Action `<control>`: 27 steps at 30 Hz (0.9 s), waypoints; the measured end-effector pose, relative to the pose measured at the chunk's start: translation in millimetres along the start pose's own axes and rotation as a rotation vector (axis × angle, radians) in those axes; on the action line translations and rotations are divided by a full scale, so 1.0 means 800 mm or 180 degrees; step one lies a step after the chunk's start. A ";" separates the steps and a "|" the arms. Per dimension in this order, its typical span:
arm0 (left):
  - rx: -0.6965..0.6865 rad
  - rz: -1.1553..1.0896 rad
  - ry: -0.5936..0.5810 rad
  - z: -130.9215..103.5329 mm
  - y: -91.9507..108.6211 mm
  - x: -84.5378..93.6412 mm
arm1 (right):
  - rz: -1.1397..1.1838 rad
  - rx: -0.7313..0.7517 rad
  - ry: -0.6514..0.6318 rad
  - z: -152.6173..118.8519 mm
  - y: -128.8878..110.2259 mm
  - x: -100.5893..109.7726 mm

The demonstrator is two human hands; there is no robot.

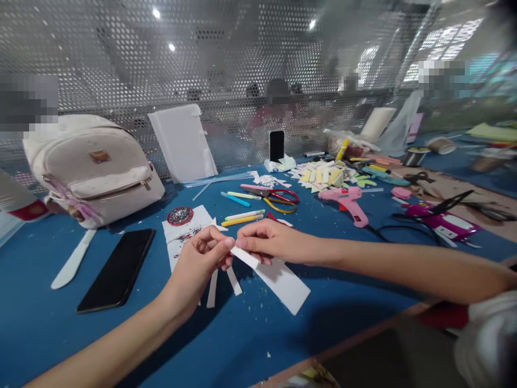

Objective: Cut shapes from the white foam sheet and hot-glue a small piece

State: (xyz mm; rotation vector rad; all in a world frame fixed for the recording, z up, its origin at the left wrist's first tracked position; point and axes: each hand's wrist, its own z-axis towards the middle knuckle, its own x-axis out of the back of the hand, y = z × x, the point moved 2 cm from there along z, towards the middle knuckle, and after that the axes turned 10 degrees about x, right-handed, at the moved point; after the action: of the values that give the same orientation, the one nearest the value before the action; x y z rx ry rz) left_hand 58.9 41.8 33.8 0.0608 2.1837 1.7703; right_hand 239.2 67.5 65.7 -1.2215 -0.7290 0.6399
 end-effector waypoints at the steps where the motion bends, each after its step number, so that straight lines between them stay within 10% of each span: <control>1: 0.0001 -0.0040 -0.0025 -0.001 0.001 0.001 | 0.0041 -0.0018 0.0027 0.002 -0.001 -0.001; 12: -0.0112 0.0081 -0.0330 -0.015 0.013 0.004 | -0.0389 0.0473 0.0033 0.014 -0.003 -0.009; 22: -0.0091 0.0783 -0.0298 0.003 0.006 0.010 | -0.3787 -0.0597 0.1226 0.063 0.010 0.199; 27: -0.0049 0.0888 -0.0297 0.002 0.002 0.010 | -0.4509 -0.1418 0.1309 0.087 0.024 0.250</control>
State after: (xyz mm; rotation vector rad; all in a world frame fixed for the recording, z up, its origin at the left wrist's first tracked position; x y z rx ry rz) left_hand 51.6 45.6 33.5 0.4554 2.1798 1.8849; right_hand 307.3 267.2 88.9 -0.8684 -1.1708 -0.9487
